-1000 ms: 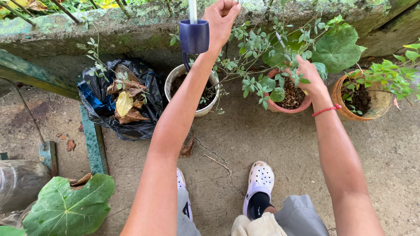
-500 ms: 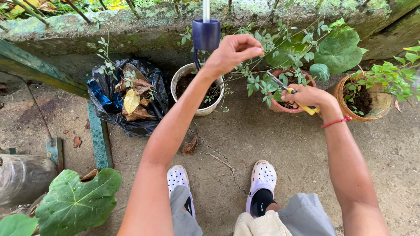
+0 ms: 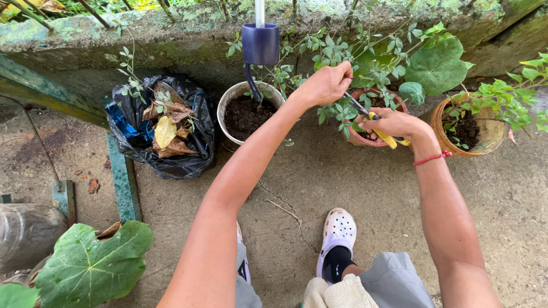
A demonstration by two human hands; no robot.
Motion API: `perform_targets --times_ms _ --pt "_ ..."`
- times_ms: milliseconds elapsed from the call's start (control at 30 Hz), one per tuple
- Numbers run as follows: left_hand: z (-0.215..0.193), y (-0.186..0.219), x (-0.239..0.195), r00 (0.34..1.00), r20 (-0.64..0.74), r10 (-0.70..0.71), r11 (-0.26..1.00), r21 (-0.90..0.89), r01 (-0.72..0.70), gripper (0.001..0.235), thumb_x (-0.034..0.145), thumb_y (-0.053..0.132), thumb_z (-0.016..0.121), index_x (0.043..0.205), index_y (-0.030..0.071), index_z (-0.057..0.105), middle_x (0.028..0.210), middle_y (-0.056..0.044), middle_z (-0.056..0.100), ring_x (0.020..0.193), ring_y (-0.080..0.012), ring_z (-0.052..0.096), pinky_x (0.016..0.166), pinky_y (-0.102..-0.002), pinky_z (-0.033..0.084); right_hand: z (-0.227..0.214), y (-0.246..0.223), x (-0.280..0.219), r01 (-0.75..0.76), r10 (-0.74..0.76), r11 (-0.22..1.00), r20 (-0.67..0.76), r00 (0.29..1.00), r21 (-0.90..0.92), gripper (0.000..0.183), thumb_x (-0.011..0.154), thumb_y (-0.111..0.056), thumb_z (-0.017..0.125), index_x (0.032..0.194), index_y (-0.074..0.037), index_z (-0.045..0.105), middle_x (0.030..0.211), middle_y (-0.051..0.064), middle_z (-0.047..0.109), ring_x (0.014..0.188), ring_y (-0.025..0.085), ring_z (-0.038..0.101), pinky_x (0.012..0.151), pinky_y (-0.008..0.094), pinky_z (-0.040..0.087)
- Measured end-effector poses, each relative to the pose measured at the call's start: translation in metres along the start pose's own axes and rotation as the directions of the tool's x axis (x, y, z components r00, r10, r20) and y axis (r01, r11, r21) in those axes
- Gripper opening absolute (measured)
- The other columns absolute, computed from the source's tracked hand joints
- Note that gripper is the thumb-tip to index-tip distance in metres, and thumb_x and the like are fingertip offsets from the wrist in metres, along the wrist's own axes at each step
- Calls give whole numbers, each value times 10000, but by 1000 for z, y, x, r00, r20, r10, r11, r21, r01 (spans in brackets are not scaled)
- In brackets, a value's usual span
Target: The person uses pruning shears to trim stems and leaves from potted plants. They cut the plant material and place the clippings into a nearby bucket. The person also uses their hands to clear debris from the soil surface of the pots.
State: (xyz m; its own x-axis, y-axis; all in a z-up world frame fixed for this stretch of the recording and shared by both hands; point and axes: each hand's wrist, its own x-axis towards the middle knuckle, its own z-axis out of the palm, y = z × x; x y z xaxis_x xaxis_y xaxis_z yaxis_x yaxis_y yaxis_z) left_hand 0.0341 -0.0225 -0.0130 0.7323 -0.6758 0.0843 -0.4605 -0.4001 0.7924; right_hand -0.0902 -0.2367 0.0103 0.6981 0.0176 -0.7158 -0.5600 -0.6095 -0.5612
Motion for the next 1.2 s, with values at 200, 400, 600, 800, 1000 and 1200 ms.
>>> perform_targets --times_ms 200,400,600,800,1000,1200 --pt "4 -1 3 997 66 46 997 51 -49 183 953 216 623 1069 74 617 930 -137 726 888 -345 691 754 -458 517 -2 -5 -8 45 -60 976 -67 996 -214 433 873 -456 704 1233 -216 712 977 70 755 874 158 674 781 333 510" --pt "2 8 -5 996 15 84 996 9 -84 147 906 163 694 990 52 648 938 -115 742 908 -324 706 771 -439 528 -4 -1 -3 59 -83 962 -78 994 -267 465 871 -464 703 1280 -243 709 1051 54 766 966 170 691 859 326 500" --pt "-16 15 -17 990 13 139 989 -43 -139 130 930 145 675 997 44 628 936 -123 735 876 -316 725 778 -433 552 -12 4 -3 76 -81 962 -7 997 -263 520 843 -422 696 1318 -212 705 1167 77 753 1034 218 699 895 381 538" --pt "-14 20 -25 999 -41 17 996 88 -13 135 934 208 675 1010 104 637 885 -122 747 871 -350 719 736 -475 537 -20 10 12 126 -157 782 4 988 -610 582 895 -572 638 1411 -310 692 1416 123 566 1163 300 651 992 383 487" --pt "-4 17 -20 990 -114 83 992 102 -71 138 951 188 658 1044 97 612 865 -140 745 868 -369 716 732 -484 542 -15 -10 -3 -34 -17 851 -92 996 -524 732 825 -623 631 1473 -289 569 1168 133 766 1144 279 689 987 385 492" --pt "-2 17 -14 988 -97 118 988 116 -107 160 941 186 676 1040 84 604 859 -151 742 859 -385 710 732 -486 543 -12 -28 -25 -16 -27 908 -98 995 -418 703 825 -567 677 1435 -227 602 1046 134 791 1026 261 730 916 374 528"
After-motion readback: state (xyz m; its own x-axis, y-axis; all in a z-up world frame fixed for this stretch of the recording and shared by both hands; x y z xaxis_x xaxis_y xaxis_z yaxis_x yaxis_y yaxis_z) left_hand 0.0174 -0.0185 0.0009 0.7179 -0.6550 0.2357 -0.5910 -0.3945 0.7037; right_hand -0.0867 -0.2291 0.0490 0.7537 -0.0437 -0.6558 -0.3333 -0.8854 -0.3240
